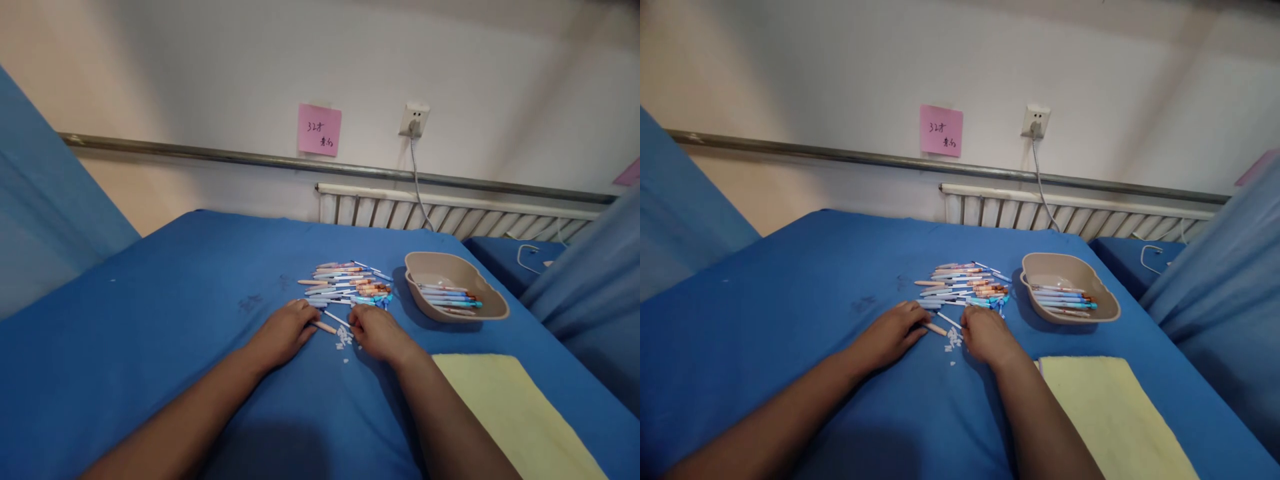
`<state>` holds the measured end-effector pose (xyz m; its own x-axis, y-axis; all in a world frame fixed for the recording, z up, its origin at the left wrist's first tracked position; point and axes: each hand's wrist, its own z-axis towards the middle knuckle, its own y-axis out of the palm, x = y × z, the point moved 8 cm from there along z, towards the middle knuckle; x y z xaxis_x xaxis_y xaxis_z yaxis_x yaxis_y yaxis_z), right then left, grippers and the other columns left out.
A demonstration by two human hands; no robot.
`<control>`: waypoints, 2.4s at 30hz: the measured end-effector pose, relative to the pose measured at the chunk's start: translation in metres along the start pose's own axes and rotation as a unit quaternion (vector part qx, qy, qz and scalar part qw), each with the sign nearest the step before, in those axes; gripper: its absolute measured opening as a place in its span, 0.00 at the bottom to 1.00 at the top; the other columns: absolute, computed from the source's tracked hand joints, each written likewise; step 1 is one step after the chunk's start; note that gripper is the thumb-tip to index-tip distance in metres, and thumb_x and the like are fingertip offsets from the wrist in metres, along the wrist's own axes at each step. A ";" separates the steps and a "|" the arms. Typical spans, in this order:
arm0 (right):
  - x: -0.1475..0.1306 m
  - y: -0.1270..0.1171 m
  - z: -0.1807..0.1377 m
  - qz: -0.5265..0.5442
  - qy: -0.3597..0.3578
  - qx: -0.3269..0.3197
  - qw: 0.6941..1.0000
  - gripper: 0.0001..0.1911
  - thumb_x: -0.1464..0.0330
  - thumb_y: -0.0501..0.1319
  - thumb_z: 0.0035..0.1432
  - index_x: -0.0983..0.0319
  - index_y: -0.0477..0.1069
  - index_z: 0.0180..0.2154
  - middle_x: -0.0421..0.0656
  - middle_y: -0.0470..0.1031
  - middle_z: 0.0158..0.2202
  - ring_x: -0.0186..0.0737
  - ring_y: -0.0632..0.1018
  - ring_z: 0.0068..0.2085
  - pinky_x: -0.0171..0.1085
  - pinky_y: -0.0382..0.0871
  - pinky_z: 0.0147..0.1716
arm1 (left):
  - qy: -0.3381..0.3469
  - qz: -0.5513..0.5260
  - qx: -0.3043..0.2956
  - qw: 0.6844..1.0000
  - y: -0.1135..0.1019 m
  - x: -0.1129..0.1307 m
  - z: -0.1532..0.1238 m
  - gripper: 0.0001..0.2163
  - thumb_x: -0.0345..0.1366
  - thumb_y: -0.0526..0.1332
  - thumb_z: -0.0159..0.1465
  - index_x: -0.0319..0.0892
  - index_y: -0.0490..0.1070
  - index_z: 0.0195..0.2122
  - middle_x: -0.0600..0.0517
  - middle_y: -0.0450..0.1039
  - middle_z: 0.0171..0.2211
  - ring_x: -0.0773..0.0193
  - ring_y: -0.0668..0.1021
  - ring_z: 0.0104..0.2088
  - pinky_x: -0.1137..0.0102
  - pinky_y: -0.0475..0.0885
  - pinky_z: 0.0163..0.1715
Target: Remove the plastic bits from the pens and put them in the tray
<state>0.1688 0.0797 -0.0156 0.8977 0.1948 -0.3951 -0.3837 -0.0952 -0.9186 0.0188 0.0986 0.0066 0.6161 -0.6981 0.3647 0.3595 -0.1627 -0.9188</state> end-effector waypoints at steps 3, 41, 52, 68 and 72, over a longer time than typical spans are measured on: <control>0.001 0.000 0.000 -0.035 0.014 -0.001 0.999 0.05 0.73 0.58 0.53 0.61 0.71 0.34 0.45 0.76 0.34 0.40 0.74 0.35 0.35 0.58 0.32 | 0.001 0.006 0.006 1.000 -0.005 0.004 0.001 0.04 0.35 0.56 0.62 0.44 0.69 0.34 0.50 0.70 0.36 0.58 0.71 0.39 0.67 0.64 0.39; 0.044 -0.028 -0.002 0.343 0.056 0.298 0.889 0.14 0.58 0.53 0.59 0.61 0.67 0.29 0.35 0.64 0.20 0.34 0.66 0.23 0.31 0.59 0.25 | -0.086 -0.156 0.060 0.982 -0.011 -0.022 0.003 0.14 0.44 0.50 0.66 0.44 0.72 0.41 0.51 0.74 0.38 0.60 0.74 0.40 0.68 0.67 0.42; -0.006 -0.002 0.001 0.379 -0.015 0.149 0.913 0.12 0.61 0.48 0.64 0.59 0.66 0.38 0.36 0.71 0.24 0.33 0.72 0.22 0.31 0.63 0.24 | -0.062 -0.247 0.066 0.965 -0.009 -0.001 0.000 0.11 0.38 0.55 0.63 0.44 0.74 0.42 0.51 0.77 0.41 0.60 0.76 0.42 0.68 0.67 0.45; -0.007 0.000 0.000 0.469 0.010 0.176 0.865 0.12 0.58 0.51 0.62 0.59 0.65 0.36 0.34 0.67 0.19 0.31 0.67 0.19 0.30 0.60 0.20 | -0.037 -0.306 -0.001 0.951 0.004 0.018 -0.002 0.10 0.37 0.55 0.63 0.43 0.72 0.42 0.54 0.75 0.36 0.64 0.74 0.36 0.72 0.67 0.37; -0.018 0.000 0.000 0.487 -0.016 0.159 0.859 0.12 0.58 0.55 0.60 0.60 0.65 0.34 0.33 0.66 0.18 0.30 0.66 0.18 0.29 0.59 0.18 | -0.047 -0.378 -0.056 0.923 0.017 0.022 -0.001 0.09 0.40 0.57 0.62 0.41 0.71 0.38 0.54 0.73 0.31 0.65 0.73 0.32 0.73 0.67 0.33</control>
<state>0.1523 0.0766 -0.0087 0.1135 0.2015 -0.9729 -0.9933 0.0422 -0.1072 0.0379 0.0803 -0.0012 0.2793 -0.2920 0.9147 0.6402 -0.6534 -0.4041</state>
